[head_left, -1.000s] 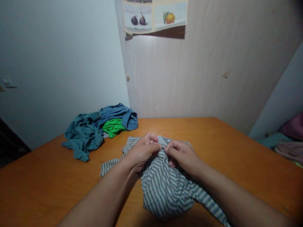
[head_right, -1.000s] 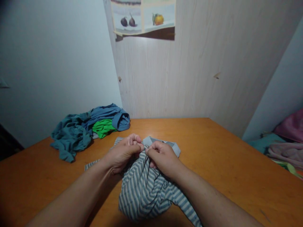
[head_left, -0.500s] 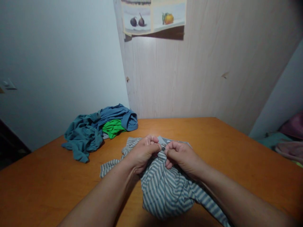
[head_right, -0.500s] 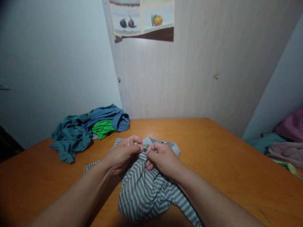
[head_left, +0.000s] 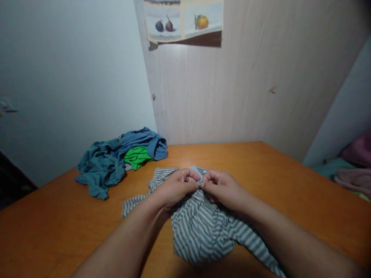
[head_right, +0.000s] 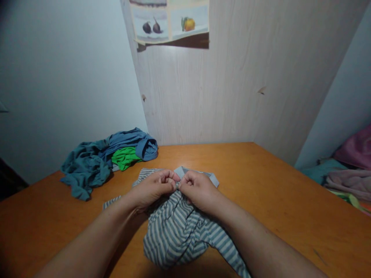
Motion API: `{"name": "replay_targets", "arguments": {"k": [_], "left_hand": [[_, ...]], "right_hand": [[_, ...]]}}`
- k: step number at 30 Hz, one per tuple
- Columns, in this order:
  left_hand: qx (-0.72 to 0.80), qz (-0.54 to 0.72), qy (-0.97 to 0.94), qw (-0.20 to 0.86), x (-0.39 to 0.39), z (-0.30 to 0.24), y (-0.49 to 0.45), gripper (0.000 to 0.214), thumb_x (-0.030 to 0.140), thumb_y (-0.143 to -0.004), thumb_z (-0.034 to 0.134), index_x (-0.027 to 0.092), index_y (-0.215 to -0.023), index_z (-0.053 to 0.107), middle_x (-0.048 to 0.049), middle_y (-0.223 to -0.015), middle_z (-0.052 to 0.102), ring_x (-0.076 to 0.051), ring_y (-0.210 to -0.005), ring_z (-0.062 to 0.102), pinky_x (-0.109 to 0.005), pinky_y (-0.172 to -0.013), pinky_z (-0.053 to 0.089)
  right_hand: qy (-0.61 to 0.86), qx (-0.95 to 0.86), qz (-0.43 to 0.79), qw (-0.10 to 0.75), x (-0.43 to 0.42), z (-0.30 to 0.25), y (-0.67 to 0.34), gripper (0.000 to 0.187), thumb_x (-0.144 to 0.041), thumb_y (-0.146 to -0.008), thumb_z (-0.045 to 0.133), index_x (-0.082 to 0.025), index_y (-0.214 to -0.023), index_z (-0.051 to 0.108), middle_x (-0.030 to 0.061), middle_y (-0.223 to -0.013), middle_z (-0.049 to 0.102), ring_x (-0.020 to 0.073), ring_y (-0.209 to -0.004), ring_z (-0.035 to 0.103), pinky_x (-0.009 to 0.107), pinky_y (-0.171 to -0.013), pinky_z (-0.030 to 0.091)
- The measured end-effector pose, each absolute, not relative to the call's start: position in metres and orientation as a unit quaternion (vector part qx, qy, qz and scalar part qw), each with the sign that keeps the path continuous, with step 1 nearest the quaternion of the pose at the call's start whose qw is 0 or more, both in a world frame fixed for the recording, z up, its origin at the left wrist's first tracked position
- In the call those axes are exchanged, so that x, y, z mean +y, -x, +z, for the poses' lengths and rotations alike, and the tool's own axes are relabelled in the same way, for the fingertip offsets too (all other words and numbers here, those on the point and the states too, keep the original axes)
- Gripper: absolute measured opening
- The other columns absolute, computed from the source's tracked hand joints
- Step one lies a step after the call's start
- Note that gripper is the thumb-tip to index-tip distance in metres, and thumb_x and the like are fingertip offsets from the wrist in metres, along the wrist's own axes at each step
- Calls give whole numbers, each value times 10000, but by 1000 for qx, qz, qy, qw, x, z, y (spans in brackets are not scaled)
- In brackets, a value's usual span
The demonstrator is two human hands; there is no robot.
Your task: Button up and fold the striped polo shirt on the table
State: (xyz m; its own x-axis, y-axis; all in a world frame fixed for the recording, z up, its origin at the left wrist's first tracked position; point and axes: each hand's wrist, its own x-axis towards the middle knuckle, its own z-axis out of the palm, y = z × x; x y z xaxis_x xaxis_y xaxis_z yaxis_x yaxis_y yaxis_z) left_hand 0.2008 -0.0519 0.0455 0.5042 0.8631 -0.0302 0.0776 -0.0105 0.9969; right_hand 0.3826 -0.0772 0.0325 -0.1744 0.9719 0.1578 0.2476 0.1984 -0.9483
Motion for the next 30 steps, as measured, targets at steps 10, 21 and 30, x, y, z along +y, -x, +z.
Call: {"name": "replay_targets", "arguments": {"k": [10,21,30], "left_hand": [[387,204,-735,518,-55,62,-179,289,142,-681,618,181,-967,643,44,-676,513,-92,-562,431,-198,-498,260],[384,71,-770,504,-58,63,-170,106,294,-778,600,199,-732,603,32,-593,494,-108,-504,435,-200,-461,332],[414,78,-781,461,-54,54,-173,302,282,-669,732,221,-947,632,50,-621,537,-115,-470,469,-193,-401,310]], "right_hand": [[498,-632,412,426,-63,24,-395,281,-181,-759,537,-191,-1023,634,-18,-785,669,92,-471,559,210,-461,400],[524,-741,275,317,-61,17,-400,180,-186,-746,593,-187,-887,704,-25,-644,596,134,-593,498,240,-529,316],[552,-755,197,295,-57,7,-402,225,-154,-723,613,-204,-925,700,-10,-706,647,145,-644,530,244,-560,296]]}}
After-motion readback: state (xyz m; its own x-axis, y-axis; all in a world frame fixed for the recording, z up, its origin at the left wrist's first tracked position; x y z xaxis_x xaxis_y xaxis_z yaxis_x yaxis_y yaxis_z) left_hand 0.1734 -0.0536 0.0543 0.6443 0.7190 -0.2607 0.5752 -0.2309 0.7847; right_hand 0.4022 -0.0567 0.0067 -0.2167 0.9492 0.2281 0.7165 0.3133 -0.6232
